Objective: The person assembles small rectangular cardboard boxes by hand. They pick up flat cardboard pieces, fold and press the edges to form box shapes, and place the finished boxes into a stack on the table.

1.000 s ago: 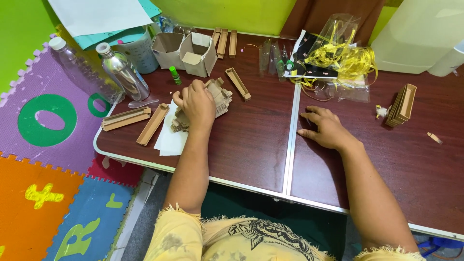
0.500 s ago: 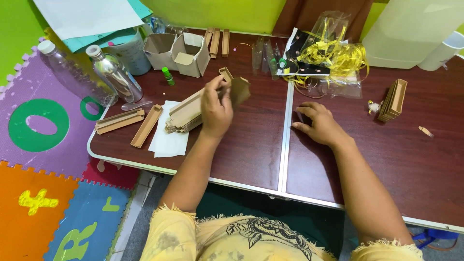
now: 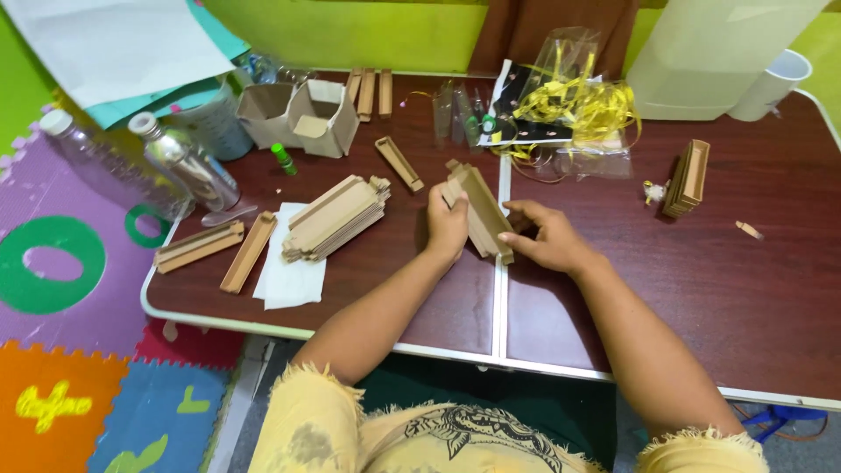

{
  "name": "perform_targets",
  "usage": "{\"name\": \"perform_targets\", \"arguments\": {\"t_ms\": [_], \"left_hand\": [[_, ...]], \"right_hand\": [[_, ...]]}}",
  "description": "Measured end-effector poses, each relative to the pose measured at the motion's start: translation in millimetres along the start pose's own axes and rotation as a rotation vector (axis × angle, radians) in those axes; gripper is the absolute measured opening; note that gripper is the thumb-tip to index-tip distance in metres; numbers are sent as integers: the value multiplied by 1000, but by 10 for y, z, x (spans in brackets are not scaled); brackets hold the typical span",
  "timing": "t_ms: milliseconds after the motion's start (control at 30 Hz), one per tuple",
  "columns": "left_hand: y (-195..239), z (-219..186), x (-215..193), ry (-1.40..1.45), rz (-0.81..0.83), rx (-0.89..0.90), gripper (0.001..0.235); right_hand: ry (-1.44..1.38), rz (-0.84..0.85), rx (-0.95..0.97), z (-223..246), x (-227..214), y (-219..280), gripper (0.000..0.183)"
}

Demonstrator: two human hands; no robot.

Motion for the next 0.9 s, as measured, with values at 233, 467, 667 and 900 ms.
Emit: {"name": "perform_targets", "arguments": {"t_ms": [233,467,667,900], "left_hand": [[80,-29,31,-55,234,-7,30],[82,-31,-5,128,426,-134,36],[20,-192,25,280,460,-285,31],[32,-400,30,368,423,-431,12]], "right_hand": [[92,10,95,189,57,-52,35],[-60,-107,208,-161,47,-39,17],[-433,-96,307,43,21,-96,14],[-738,-174,409,238,24,-102,17]]}}
Point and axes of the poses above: each hand's wrist, its own y-axis away from the middle knuckle, its own x-axis out of the palm, z = x × y, the point moved 2 cm from there along -y, towards the middle knuckle, and after that the axes turned 5 degrees about -z, right-handed, at the moved point
